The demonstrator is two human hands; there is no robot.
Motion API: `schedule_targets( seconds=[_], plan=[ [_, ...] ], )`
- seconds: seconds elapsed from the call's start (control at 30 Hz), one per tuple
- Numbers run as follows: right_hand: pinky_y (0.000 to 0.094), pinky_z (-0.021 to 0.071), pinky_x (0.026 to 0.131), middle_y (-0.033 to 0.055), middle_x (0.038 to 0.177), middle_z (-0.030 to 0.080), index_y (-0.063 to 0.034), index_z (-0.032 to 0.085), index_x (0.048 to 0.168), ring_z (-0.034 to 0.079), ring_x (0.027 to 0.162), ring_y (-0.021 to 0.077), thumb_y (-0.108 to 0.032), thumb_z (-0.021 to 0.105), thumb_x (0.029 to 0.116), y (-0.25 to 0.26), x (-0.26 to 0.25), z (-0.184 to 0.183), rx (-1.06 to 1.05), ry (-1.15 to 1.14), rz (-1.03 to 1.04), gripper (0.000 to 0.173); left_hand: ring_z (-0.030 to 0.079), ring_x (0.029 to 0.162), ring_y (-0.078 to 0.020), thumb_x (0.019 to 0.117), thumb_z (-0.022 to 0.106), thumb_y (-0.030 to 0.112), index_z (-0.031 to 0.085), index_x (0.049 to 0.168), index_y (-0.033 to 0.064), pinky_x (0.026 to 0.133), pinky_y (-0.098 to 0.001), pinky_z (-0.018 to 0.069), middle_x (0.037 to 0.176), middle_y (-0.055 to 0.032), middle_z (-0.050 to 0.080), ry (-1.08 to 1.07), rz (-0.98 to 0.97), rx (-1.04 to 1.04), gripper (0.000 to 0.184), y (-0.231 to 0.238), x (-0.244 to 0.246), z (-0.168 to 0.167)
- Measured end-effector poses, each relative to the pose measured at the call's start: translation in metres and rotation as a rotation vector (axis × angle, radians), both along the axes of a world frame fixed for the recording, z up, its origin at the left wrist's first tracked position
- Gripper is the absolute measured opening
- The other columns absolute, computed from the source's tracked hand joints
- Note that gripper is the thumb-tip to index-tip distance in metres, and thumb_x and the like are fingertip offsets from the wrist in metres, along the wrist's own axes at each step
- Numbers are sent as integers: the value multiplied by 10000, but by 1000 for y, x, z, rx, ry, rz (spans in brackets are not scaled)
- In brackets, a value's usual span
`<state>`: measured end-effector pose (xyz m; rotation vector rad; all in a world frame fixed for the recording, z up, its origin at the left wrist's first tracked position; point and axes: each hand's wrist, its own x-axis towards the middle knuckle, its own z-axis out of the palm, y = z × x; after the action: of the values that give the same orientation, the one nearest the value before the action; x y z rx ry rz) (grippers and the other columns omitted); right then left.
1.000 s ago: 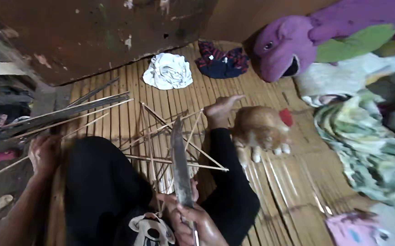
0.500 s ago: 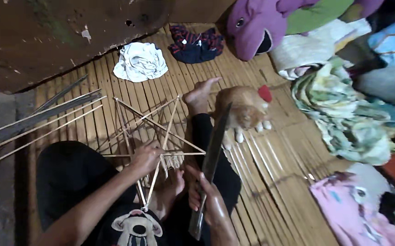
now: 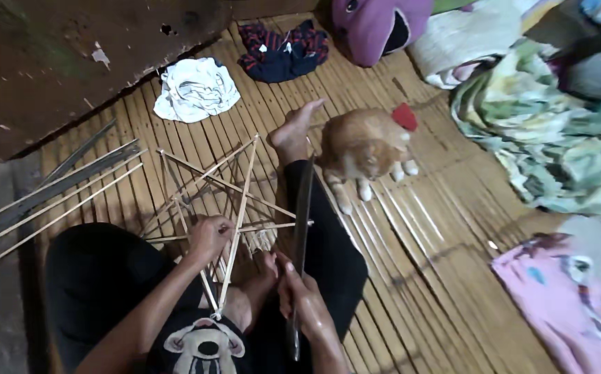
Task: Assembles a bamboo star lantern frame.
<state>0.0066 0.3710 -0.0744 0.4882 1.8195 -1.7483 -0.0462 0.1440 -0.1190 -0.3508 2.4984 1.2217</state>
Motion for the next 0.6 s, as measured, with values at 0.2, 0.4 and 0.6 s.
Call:
schedule_targets(
  seconds=[0.2,0.4,0.6],
  plan=[
    [336,513,525,52,800,624,-41,561,1432,535,525,136,-391,430,1098,-5,6,-4,391,50,268,502,680,967,-158,979,683,153,742,1097,56,921,-398,533,1168,-74,723,-42,3,131,163,-8,-6,-7],
    [376,513,568,66,790,637,-20,637,1268,563,559,164,-406,442,1094,-14,9,0,528,17,342,466,691,926,-166,973,702,127,726,1085,29,900,-387,548,1027,-99,730,-69,-9,166,151,-13,-11,-9],
    [518,543,772,188,930,704,-79,200,1646,667,768,312,-395,530,1062,-22,14,2,637,60,356,741,699,972,-200,971,687,109,745,1132,61,924,-422,548,1079,-105,737,-32,-57,94,178,-15,-11,-3]
  ],
)
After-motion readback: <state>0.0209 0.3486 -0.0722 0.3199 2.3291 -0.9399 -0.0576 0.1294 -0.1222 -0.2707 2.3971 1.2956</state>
